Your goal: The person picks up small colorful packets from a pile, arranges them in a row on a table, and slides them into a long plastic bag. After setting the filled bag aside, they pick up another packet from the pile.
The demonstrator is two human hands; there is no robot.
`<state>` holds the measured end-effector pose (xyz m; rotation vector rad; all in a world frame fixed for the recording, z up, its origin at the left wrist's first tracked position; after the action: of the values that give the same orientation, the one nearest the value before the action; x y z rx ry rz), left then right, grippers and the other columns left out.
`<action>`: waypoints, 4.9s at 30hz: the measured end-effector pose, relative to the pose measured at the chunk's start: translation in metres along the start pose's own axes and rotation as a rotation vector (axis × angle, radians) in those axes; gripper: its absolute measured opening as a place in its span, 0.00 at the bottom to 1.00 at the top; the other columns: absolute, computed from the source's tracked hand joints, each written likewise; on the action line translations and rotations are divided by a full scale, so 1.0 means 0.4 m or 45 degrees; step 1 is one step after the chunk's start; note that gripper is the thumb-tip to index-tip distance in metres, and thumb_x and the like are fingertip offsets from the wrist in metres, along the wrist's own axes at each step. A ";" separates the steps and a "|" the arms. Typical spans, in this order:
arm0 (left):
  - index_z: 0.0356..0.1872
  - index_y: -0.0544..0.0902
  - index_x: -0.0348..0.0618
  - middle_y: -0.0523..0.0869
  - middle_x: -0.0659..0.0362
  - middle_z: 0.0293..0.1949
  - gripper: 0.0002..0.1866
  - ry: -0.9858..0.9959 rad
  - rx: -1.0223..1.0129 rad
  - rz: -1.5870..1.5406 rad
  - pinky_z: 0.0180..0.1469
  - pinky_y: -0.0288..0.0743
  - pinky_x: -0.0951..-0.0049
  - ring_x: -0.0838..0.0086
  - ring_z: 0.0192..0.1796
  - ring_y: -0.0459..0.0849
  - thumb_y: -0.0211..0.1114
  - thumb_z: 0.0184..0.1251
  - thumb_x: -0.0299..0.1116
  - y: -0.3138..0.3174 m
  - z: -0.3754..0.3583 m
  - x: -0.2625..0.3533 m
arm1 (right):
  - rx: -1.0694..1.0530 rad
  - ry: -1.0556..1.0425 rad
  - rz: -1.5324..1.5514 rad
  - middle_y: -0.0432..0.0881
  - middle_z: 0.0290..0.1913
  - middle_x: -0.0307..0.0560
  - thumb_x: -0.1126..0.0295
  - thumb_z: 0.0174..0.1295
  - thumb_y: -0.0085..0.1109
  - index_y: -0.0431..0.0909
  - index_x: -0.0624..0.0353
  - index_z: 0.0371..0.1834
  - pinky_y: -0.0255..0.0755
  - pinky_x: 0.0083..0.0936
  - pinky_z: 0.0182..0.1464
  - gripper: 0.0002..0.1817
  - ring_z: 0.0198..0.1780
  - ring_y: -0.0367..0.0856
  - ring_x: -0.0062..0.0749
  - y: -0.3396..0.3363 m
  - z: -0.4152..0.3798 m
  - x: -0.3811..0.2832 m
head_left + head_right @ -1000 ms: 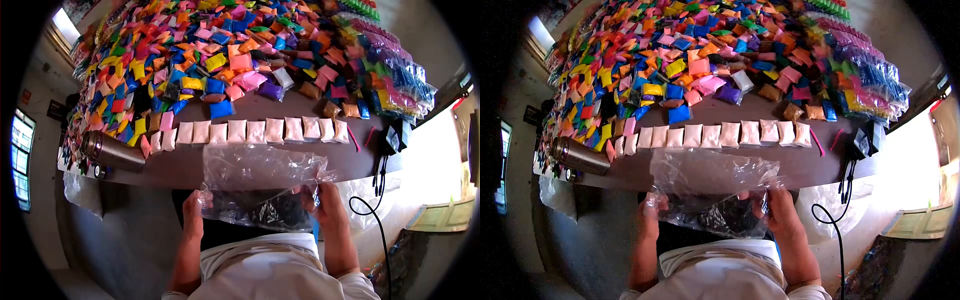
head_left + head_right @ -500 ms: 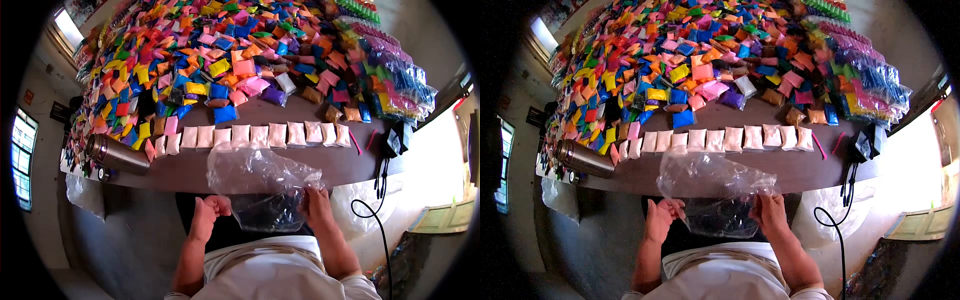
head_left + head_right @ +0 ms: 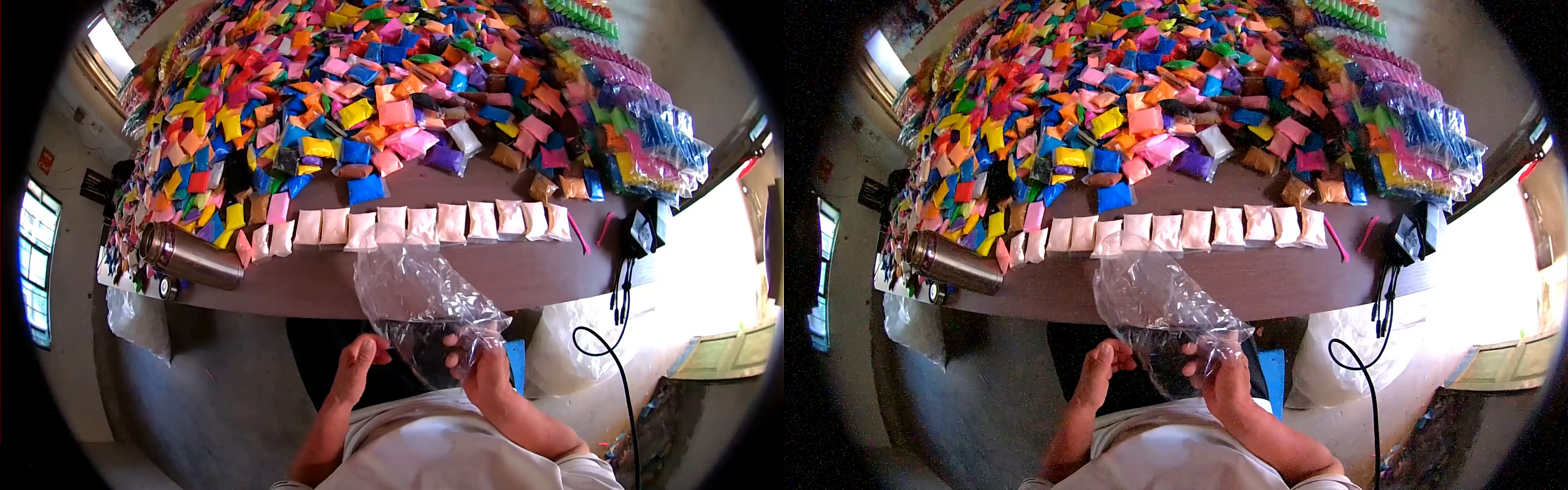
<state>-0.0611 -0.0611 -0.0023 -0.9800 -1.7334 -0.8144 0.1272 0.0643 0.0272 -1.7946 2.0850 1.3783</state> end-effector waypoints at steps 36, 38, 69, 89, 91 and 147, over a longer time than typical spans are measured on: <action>0.30 0.81 0.37 0.82 0.60 0.27 0.21 0.166 -0.363 0.549 0.34 0.73 0.74 0.78 0.29 0.77 0.53 0.78 0.44 0.011 -0.020 0.101 | -0.249 -1.522 -2.046 0.76 0.58 0.57 0.72 0.55 0.64 0.76 0.54 0.58 0.70 0.41 0.60 0.24 0.59 0.75 0.52 0.210 0.102 -0.257; 0.30 0.81 0.36 0.82 0.60 0.27 0.22 0.172 -0.379 0.557 0.34 0.73 0.73 0.77 0.29 0.77 0.53 0.77 0.44 0.014 -0.019 0.104 | -0.408 -1.305 -1.967 0.83 0.44 0.56 0.74 0.59 0.60 0.80 0.59 0.47 0.77 0.38 0.47 0.13 0.46 0.83 0.51 0.193 0.155 -0.259; 0.33 0.77 0.43 0.82 0.55 0.41 0.27 0.249 0.398 0.005 0.47 0.70 0.64 0.72 0.37 0.78 0.49 0.74 0.59 -0.138 0.053 0.118 | 0.391 -1.283 -1.350 0.77 0.24 0.42 0.80 0.53 0.60 0.77 0.63 0.37 0.69 0.20 0.34 0.08 0.27 0.73 0.21 0.045 0.113 -0.266; 0.45 0.79 0.37 0.79 0.64 0.39 0.19 0.366 0.382 0.055 0.45 0.71 0.78 0.82 0.43 0.75 0.66 0.69 0.45 -0.151 0.119 0.181 | 0.307 -1.234 -1.355 0.79 0.26 0.39 0.77 0.54 0.64 0.78 0.63 0.35 0.70 0.21 0.36 0.07 0.31 0.74 0.19 0.029 0.095 -0.246; 0.46 0.79 0.36 0.79 0.63 0.41 0.19 0.371 0.388 0.022 0.46 0.71 0.77 0.82 0.44 0.75 0.67 0.69 0.44 -0.162 0.131 0.177 | 0.300 -1.246 -1.368 0.79 0.26 0.41 0.77 0.53 0.66 0.77 0.63 0.34 0.70 0.21 0.35 0.08 0.31 0.75 0.19 0.028 0.095 -0.245; 0.39 0.81 0.37 0.83 0.63 0.33 0.13 0.520 0.444 0.189 0.39 0.72 0.79 0.82 0.34 0.78 0.62 0.72 0.39 -0.166 0.159 0.140 | -0.474 -0.740 -2.653 0.80 0.51 0.51 0.67 0.48 0.69 0.80 0.58 0.42 0.72 0.42 0.55 0.17 0.51 0.79 0.47 0.206 0.123 -0.175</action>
<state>-0.1582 -0.0232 0.0235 -0.6441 -1.3705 -0.5456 0.0585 0.1428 0.0843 -1.8114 -0.6361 1.0227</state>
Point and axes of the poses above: each hand's wrist, its own z-axis towards the middle knuckle, its own y-axis out of the palm, x = y × z, the point moved 2 cm from there along z, towards the middle knuckle
